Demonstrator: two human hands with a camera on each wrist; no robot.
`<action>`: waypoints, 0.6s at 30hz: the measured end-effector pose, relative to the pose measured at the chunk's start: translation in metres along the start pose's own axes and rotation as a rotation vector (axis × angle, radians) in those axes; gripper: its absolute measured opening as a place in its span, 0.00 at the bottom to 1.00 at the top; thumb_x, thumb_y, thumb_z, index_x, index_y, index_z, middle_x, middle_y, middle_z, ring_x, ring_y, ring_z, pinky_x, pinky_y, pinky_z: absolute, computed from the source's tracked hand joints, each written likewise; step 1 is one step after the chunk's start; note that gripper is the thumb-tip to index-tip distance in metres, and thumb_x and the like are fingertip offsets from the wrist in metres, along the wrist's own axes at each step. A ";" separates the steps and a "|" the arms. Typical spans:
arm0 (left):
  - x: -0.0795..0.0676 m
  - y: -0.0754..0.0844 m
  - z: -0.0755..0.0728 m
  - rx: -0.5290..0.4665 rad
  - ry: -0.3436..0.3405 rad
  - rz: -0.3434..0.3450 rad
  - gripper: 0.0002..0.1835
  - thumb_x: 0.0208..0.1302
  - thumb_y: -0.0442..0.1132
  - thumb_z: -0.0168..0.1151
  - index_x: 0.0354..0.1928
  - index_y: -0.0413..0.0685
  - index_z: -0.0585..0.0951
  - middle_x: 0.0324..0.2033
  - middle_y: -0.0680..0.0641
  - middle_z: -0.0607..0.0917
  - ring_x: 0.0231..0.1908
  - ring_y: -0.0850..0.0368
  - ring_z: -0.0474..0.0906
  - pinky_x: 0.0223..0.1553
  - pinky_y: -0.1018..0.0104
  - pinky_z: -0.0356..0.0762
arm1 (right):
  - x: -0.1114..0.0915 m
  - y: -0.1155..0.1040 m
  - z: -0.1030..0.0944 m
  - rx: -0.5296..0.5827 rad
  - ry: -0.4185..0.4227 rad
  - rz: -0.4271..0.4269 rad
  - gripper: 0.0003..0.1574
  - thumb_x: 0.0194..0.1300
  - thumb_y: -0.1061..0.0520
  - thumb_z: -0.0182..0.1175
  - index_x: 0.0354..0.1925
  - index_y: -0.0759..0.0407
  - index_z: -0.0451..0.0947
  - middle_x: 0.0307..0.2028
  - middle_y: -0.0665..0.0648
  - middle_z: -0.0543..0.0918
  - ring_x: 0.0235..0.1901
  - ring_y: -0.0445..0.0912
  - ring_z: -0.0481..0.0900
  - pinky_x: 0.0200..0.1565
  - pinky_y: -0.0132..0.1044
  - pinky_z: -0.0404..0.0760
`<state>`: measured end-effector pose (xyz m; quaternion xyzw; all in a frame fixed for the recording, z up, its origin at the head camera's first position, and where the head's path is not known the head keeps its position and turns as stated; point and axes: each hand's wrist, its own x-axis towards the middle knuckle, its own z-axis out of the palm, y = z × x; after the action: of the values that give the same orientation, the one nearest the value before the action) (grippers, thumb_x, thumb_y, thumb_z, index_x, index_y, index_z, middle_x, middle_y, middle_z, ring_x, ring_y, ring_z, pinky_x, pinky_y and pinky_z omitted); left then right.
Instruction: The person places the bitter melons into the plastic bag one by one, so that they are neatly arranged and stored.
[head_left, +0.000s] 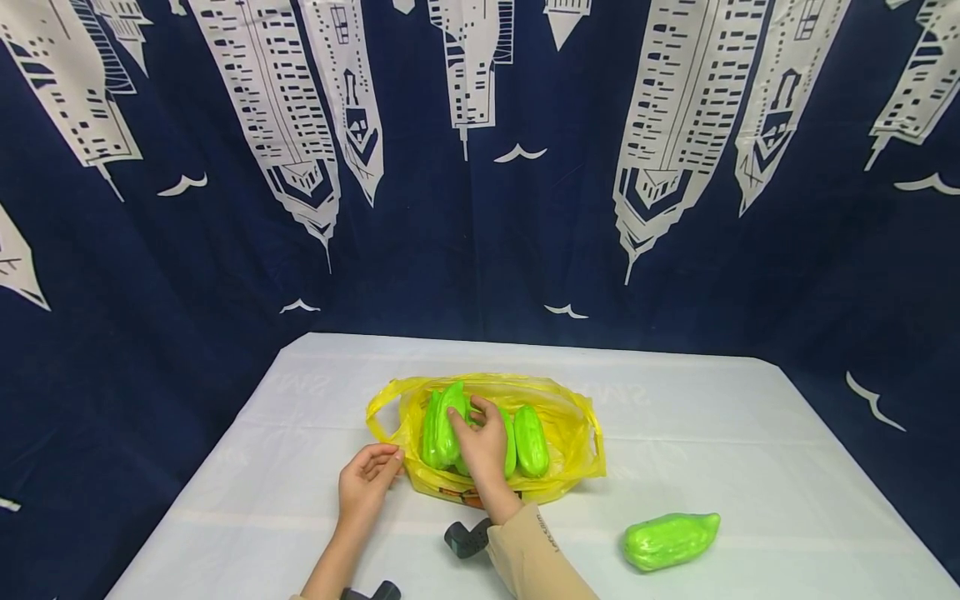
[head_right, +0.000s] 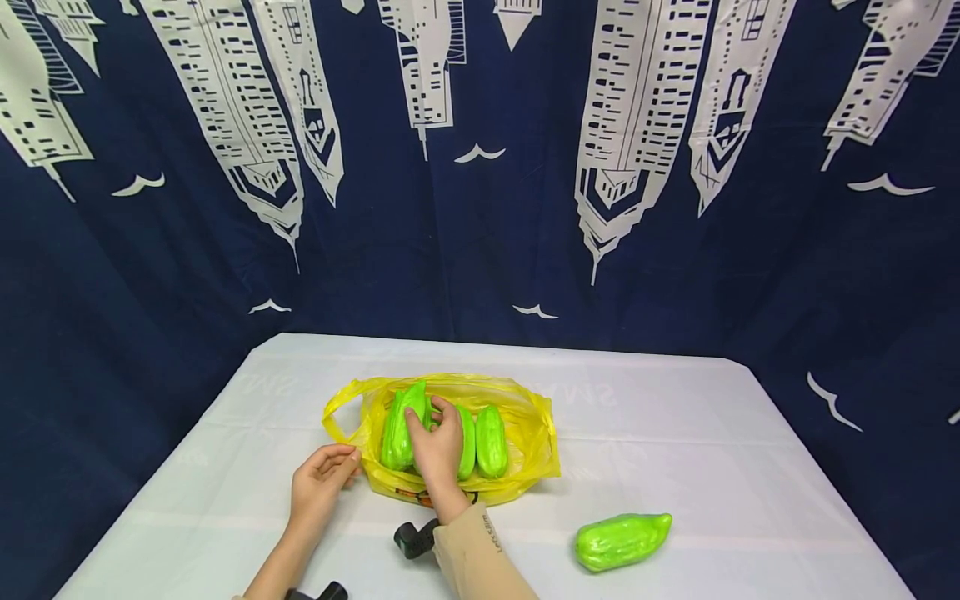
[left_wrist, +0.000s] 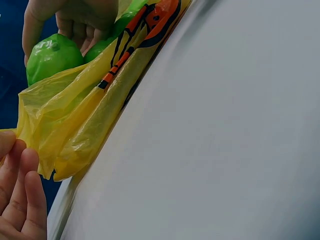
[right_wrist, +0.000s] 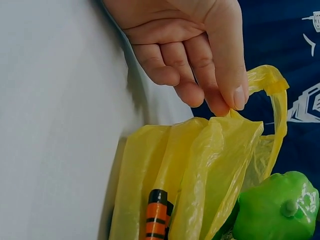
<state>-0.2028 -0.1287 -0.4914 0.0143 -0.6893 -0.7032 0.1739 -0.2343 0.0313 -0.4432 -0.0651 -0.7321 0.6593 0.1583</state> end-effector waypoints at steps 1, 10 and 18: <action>0.000 0.000 0.000 0.000 0.000 0.002 0.11 0.57 0.30 0.66 0.39 0.30 0.79 0.28 0.42 0.83 0.24 0.56 0.81 0.23 0.71 0.78 | 0.000 0.000 0.000 0.001 0.001 0.003 0.31 0.58 0.52 0.66 0.55 0.67 0.71 0.50 0.64 0.76 0.47 0.56 0.75 0.45 0.48 0.77; 0.000 0.002 0.000 -0.004 0.004 -0.015 0.10 0.57 0.30 0.66 0.39 0.30 0.79 0.27 0.44 0.83 0.24 0.55 0.81 0.24 0.71 0.78 | -0.002 -0.001 -0.003 0.035 0.001 0.007 0.30 0.59 0.54 0.65 0.55 0.67 0.71 0.51 0.64 0.76 0.47 0.57 0.75 0.47 0.48 0.77; -0.001 0.002 0.000 0.001 0.004 -0.016 0.11 0.57 0.30 0.66 0.39 0.30 0.79 0.28 0.44 0.83 0.24 0.56 0.81 0.24 0.71 0.78 | -0.003 -0.002 -0.009 0.071 -0.002 0.012 0.30 0.59 0.52 0.65 0.56 0.66 0.72 0.51 0.63 0.76 0.49 0.56 0.74 0.51 0.48 0.74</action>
<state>-0.2017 -0.1288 -0.4897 0.0214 -0.6890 -0.7042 0.1698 -0.2284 0.0386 -0.4409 -0.0630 -0.7079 0.6860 0.1559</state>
